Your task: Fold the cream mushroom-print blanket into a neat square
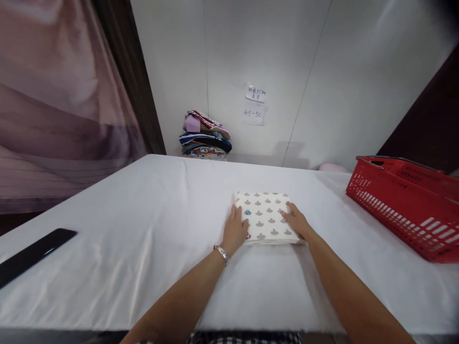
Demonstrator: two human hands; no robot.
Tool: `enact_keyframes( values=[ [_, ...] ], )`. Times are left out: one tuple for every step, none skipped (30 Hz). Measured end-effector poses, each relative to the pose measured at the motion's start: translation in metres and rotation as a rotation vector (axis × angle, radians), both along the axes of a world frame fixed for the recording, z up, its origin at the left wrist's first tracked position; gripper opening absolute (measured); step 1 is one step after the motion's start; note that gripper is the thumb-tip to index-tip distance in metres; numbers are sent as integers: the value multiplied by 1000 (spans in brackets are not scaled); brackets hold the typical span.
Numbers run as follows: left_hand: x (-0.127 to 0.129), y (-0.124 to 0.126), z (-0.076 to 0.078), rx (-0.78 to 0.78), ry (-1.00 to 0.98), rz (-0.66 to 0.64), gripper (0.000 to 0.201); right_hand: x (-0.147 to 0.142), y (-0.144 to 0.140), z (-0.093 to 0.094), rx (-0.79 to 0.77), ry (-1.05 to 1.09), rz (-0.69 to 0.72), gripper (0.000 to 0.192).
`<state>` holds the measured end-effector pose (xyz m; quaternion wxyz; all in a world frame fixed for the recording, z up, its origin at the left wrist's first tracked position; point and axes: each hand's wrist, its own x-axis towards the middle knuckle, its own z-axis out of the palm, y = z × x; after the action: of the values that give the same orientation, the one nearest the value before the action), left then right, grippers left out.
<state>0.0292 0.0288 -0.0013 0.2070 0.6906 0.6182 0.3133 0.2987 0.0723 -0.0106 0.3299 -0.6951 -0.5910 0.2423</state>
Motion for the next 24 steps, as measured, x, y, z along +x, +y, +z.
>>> enact_keyframes(
  values=[
    [-1, -2, 1, -7, 17, 6, 52, 1, -3, 0, -14, 3, -15, 67],
    [-3, -4, 3, -5, 45, 9, 51, 2, -6, 0, -26, 9, -32, 68],
    [-4, -6, 4, 16, 82, 11, 51, 4, -10, 0, -34, 18, -46, 68],
    [-5, -9, 5, 56, 125, 9, 50, 5, -15, 0, -38, 28, -59, 68],
    [-6, -12, 7, 107, 176, 0, 49, 6, -20, 0, -42, 39, -72, 69],
    [-6, -15, 8, 166, 231, -20, 49, 7, -25, 1, -47, 51, -83, 69],
    [-5, -18, 9, 226, 286, -56, 48, 8, -30, 1, -54, 63, -93, 70],
    [-3, -22, 10, 281, 337, -108, 46, 9, -34, 3, -63, 76, -102, 72],
    [1, -26, 10, 326, 379, -170, 44, 10, -38, 4, -76, 88, -113, 74],
    [5, -30, 9, 361, 410, -237, 42, 10, -41, 6, -89, 101, -125, 76],
    [9, -33, 9, 390, 431, -301, 40, 10, -43, 8, -98, 120, -136, 78],
    [14, -37, 8, 413, 444, -357, 41, 10, -46, 10, -104, 152, -151, 80],
    [19, -40, 6, 429, 451, -405, 44, 10, -48, 13, -113, 204, -166, 83],
    [24, -42, 5, 440, 454, -446, 49, 10, -51, 15, -125, 275, -174, 85],
    [29, -45, 4, 446, 458, -481, 54, 10, -53, 18, -143, 361, -168, 88],
    [33, -47, 3, 445, 462, -509, 59, 9, -56, 21, -161, 451, -153, 91],
    [37, -48, 2, 441, 467, -529, 63, 9, -59, 24, -177, 534, -133, 95],
    [40, -50, 2, 435, 472, -540, 65, 7, -62, 27, -186, 600, -114, 97],
    [43, -51, 2, 431, 475, -543, 68, 6, -65, 31, -184, 647, -96, 98],
    [46, -51, 2, 430, 477, -537, 70, 4, -67, 34, -169, 674, -90, 98],
    [49, -52, 2, 432, 478, -526, 70, 1, -69, 37, -149, 685, -92, 97],
    [52, -52, 3, 439, 478, -512, 70, -1, -71, 40, -126, 687, -100, 95],
    [55, -52, 3, 451, 479, -496, 70, -4, -71, 42, -104, 684, -106, 94],
    [59, -51, 4, 465, 482, -480, 69, -6, -72, 44, -84, 677, -110, 92]
  ],
)
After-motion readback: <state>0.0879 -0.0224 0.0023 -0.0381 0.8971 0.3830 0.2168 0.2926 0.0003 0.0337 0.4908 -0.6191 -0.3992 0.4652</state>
